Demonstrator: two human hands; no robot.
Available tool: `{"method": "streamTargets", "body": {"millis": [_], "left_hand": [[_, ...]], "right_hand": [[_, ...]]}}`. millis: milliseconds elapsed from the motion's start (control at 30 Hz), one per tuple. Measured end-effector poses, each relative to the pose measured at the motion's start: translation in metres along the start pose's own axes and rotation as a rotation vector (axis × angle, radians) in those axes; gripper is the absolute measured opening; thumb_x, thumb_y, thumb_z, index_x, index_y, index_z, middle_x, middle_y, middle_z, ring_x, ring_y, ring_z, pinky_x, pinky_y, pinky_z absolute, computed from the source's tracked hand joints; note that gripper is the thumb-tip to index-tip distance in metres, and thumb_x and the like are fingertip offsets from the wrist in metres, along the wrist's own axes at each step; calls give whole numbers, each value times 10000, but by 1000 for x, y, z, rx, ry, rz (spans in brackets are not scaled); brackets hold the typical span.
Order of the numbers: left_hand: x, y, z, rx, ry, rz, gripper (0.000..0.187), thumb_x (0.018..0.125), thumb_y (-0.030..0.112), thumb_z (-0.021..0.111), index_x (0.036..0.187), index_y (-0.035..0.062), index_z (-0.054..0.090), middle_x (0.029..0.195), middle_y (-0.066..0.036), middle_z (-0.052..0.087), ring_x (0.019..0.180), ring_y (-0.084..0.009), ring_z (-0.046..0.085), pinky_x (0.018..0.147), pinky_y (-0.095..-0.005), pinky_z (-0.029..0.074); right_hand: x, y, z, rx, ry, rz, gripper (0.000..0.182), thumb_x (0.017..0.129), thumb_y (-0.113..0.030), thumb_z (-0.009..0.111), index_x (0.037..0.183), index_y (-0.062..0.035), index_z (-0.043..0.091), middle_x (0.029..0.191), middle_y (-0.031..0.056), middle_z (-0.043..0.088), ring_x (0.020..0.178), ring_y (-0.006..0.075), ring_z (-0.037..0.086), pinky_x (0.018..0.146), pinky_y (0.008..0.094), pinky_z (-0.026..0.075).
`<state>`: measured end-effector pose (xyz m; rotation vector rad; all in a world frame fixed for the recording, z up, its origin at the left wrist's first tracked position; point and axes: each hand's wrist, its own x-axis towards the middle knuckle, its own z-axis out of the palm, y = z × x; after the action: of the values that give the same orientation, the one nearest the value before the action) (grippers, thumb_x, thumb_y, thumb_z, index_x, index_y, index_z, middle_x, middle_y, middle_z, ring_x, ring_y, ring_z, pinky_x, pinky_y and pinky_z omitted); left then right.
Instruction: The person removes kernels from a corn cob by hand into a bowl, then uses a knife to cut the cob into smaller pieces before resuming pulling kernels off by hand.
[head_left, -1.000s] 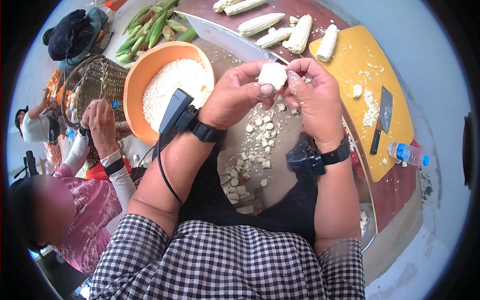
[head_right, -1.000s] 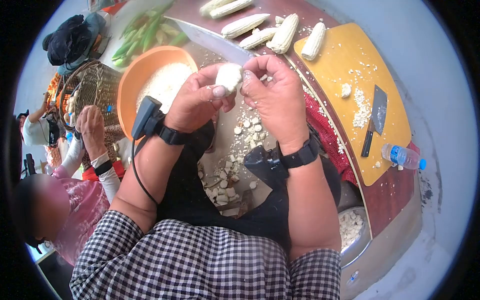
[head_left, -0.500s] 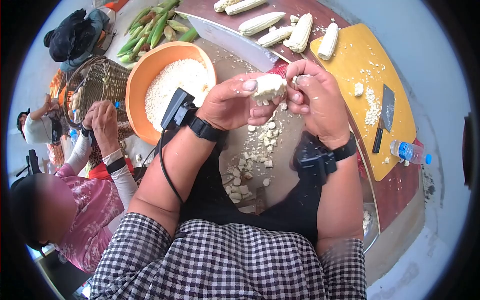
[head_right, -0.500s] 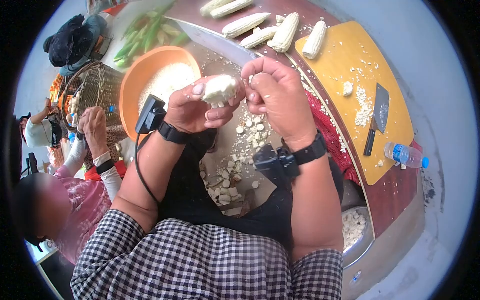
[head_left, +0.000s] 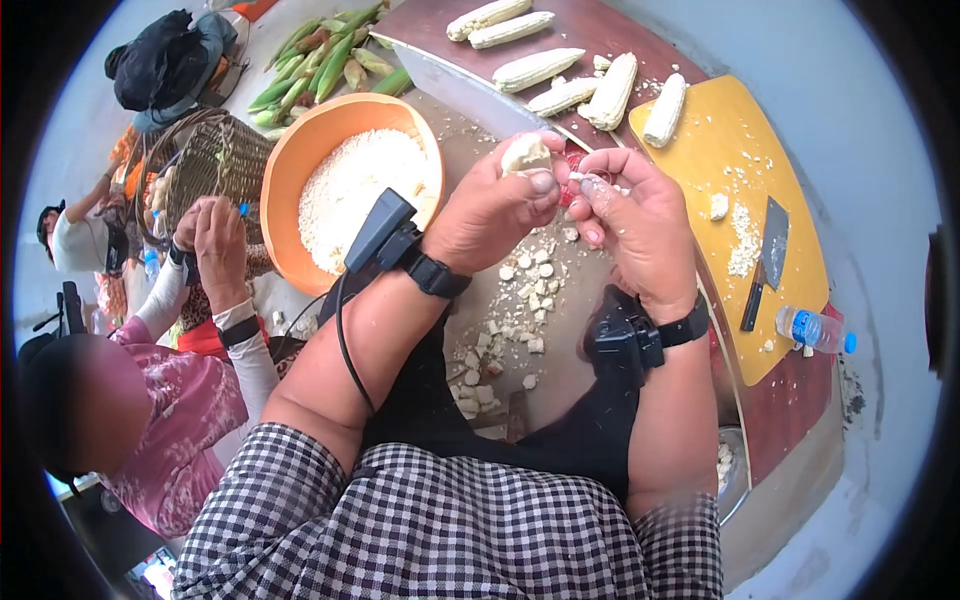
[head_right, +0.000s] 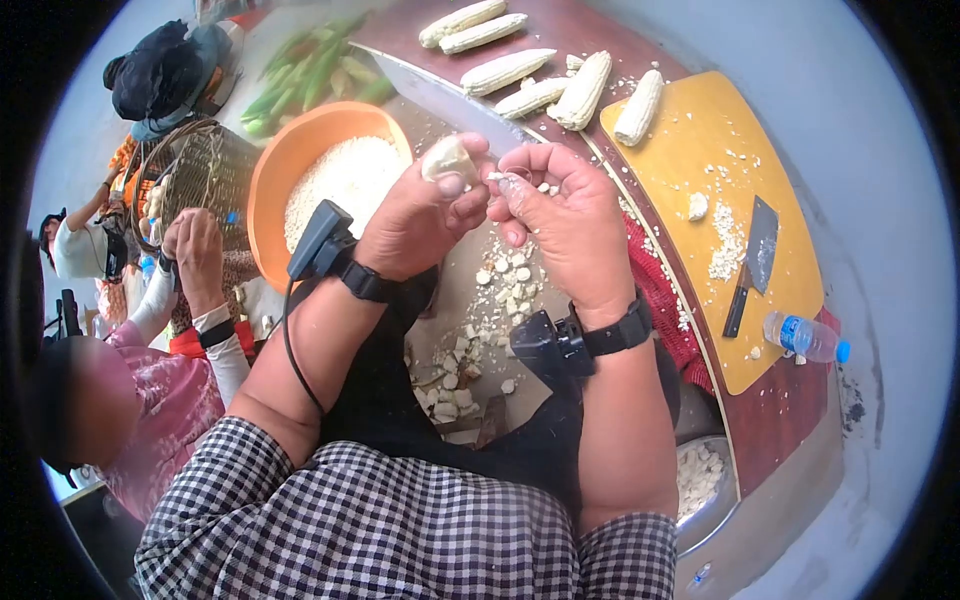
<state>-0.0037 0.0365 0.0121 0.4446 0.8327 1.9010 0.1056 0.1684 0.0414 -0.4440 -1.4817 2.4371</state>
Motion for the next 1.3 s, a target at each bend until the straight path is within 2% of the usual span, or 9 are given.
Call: {"method": "streamTargets", "body": {"millis": [33,233,567,767,867,900,1033,1133,1300], "left_hand": [[0,2,2,25,41,0,392,779,120,669,1137,63,519,991,-36,573,695,-66,455,641,-200,373],[2,-1,8,331,151,170,251,781,12,674,1004,61,570,896,-14,592,703,-52,490,590,-189,377],[-1,4,5,378,210,87,225,793,11,672,985,68,569,862,-9,602,662,-52,507,529,-183,374],[0,4,1,276,222,115,223,799,16,662,988,68,555,841,-13,595,596,-63,489,488,-197,357],[3,8,-5,210,287,146,219,806,22,655,992,67,548,843,-21,597,581,-71,485,480,-203,352],[4,9,-7,194,295,156,219,808,23,654,994,67,547,846,-25,598,579,-73,485,478,-205,352],[4,8,-7,172,318,154,219,808,22,655,993,66,546,850,-30,603,571,-78,490,474,-205,354],[3,6,-3,169,306,135,225,807,26,660,996,65,546,851,-36,606,572,-75,501,474,-202,358],[1,1,0,169,227,58,213,807,-4,640,1001,28,558,756,-35,605,572,-81,554,476,-205,425]], "right_hand": [[1,0,2,-66,13,-9,68,903,-12,559,961,19,576,817,52,604,659,87,579,521,197,446],[1,6,4,-211,78,-45,39,891,1,562,913,22,586,801,39,597,626,72,569,506,194,443],[0,7,5,-332,81,-60,27,882,1,570,903,7,585,788,15,581,617,64,567,491,198,436],[-1,3,1,-248,81,-32,53,892,-72,588,887,-20,596,746,-22,559,587,44,513,501,193,402],[-6,-9,-9,-480,-75,56,101,900,-121,590,878,-22,601,681,-60,530,573,43,479,513,231,394],[-7,-8,-6,-590,-99,50,103,879,-125,600,890,-23,605,609,-45,508,551,62,463,521,277,392],[-9,11,-10,-1177,-7,-119,146,809,-121,642,935,-54,609,566,45,456,513,110,457,510,300,392],[-7,11,-4,-932,59,-195,164,803,-93,649,957,-68,597,569,28,456,507,111,463,503,295,400],[-7,9,7,-866,109,-341,203,793,-13,635,975,-73,568,624,13,491,518,109,471,506,274,408]]}}
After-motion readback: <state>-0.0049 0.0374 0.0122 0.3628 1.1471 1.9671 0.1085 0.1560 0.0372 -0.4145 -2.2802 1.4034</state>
